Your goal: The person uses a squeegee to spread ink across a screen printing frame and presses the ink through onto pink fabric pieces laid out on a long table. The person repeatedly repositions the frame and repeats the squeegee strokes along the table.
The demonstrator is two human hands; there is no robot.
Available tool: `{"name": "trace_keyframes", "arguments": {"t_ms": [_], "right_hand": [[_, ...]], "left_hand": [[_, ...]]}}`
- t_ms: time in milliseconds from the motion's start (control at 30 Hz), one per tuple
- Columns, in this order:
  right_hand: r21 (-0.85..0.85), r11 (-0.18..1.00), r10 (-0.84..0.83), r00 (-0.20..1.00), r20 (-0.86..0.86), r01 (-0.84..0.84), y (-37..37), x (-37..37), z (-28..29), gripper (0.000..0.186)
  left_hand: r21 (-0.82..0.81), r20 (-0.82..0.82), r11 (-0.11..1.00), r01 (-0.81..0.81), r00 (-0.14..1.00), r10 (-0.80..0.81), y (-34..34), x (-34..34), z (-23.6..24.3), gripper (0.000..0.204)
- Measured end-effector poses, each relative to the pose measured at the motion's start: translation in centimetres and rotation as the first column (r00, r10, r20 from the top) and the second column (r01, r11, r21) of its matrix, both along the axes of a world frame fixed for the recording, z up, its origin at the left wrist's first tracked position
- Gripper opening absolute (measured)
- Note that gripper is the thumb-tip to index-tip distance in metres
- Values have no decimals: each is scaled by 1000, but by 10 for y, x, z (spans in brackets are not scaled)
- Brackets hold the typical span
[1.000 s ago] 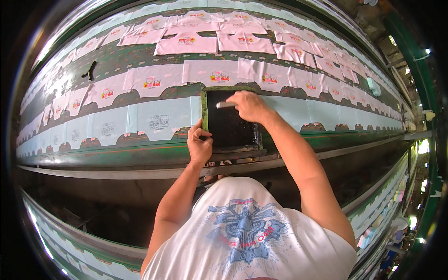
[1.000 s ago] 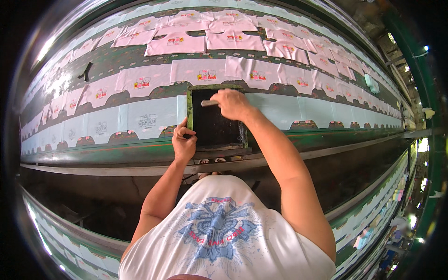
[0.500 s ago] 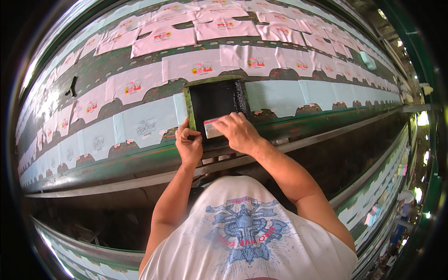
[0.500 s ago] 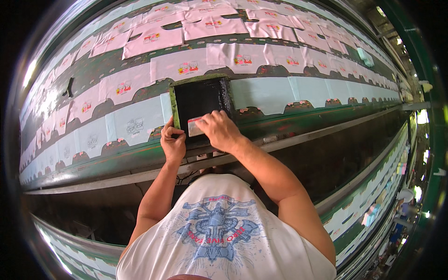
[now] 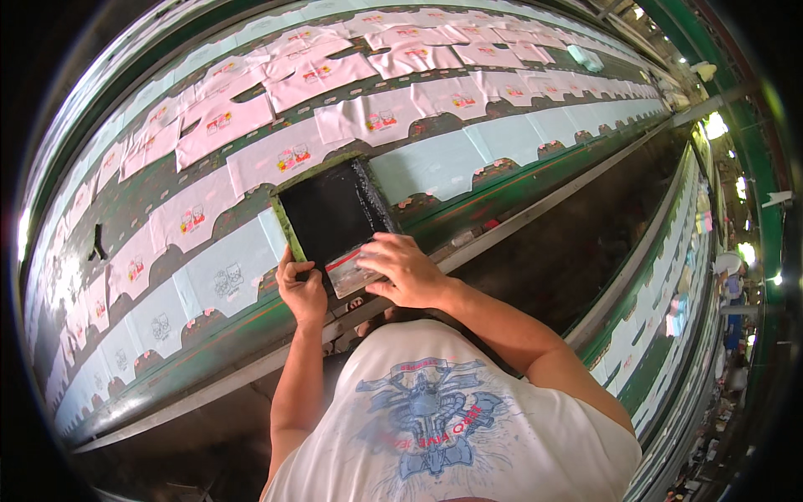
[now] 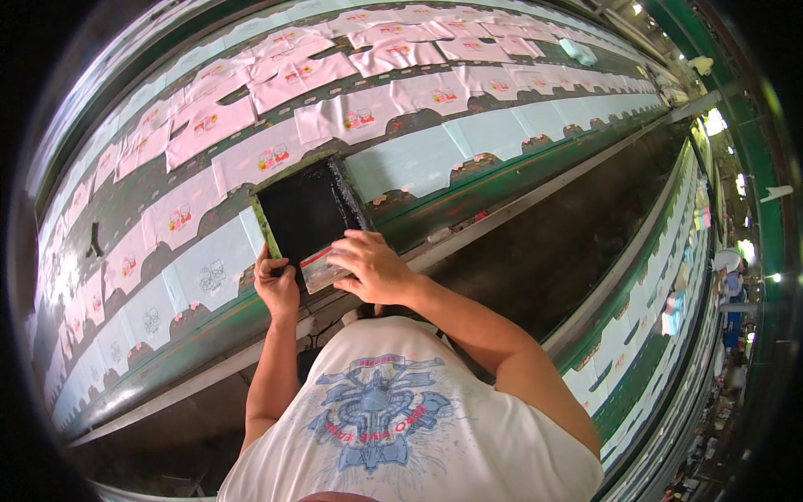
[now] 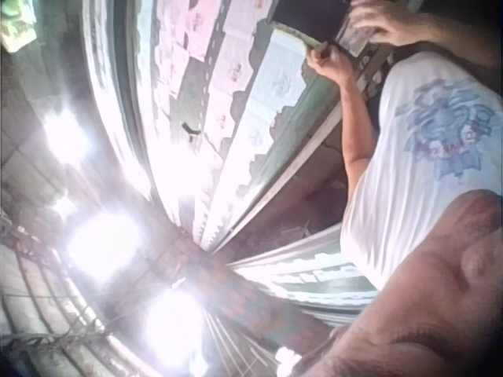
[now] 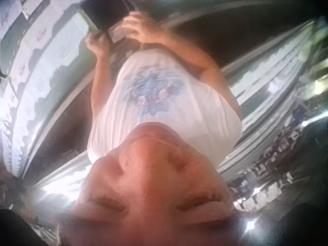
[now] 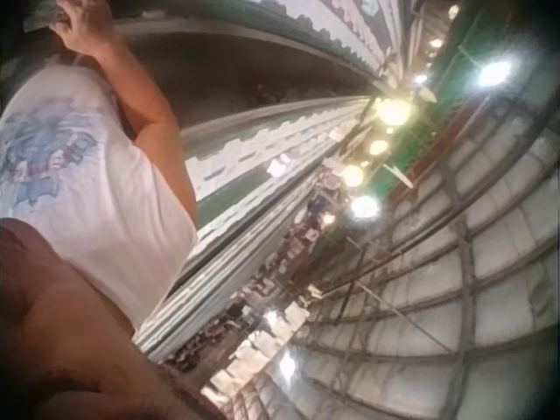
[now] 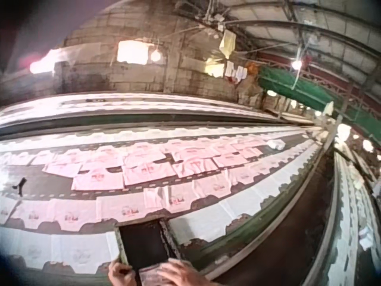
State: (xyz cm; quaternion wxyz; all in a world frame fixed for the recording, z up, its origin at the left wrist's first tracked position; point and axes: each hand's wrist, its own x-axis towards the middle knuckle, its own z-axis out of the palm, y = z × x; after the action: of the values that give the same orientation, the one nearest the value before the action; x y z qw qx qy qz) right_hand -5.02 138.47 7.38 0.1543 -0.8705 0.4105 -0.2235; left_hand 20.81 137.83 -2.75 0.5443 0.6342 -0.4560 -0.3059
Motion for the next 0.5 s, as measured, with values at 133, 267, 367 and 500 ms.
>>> {"name": "trace_keyframes", "arguments": {"t_ms": [133, 267, 367, 500], "right_hand": [[115, 958, -283, 938, 198, 264, 11, -33, -17, 46], [253, 948, -285, 864, 414, 191, 13, -71, -33, 43], [227, 950, -293, 869, 399, 216, 8, -110, -34, 42], [187, 950, -304, 876, 375, 250, -9, -176, -34, 41]], "left_hand": [[-27, 16, 1000, -5, 1000, 5, 0, -4, 7, 23], [-138, 110, 990, 37, 994, -21, -1, -27, 25, 25], [-167, 92, 985, 31, 996, -16, -11, -72, 28, 27], [-160, 59, 986, 37, 998, -28, -33, -143, 18, 27]]}}
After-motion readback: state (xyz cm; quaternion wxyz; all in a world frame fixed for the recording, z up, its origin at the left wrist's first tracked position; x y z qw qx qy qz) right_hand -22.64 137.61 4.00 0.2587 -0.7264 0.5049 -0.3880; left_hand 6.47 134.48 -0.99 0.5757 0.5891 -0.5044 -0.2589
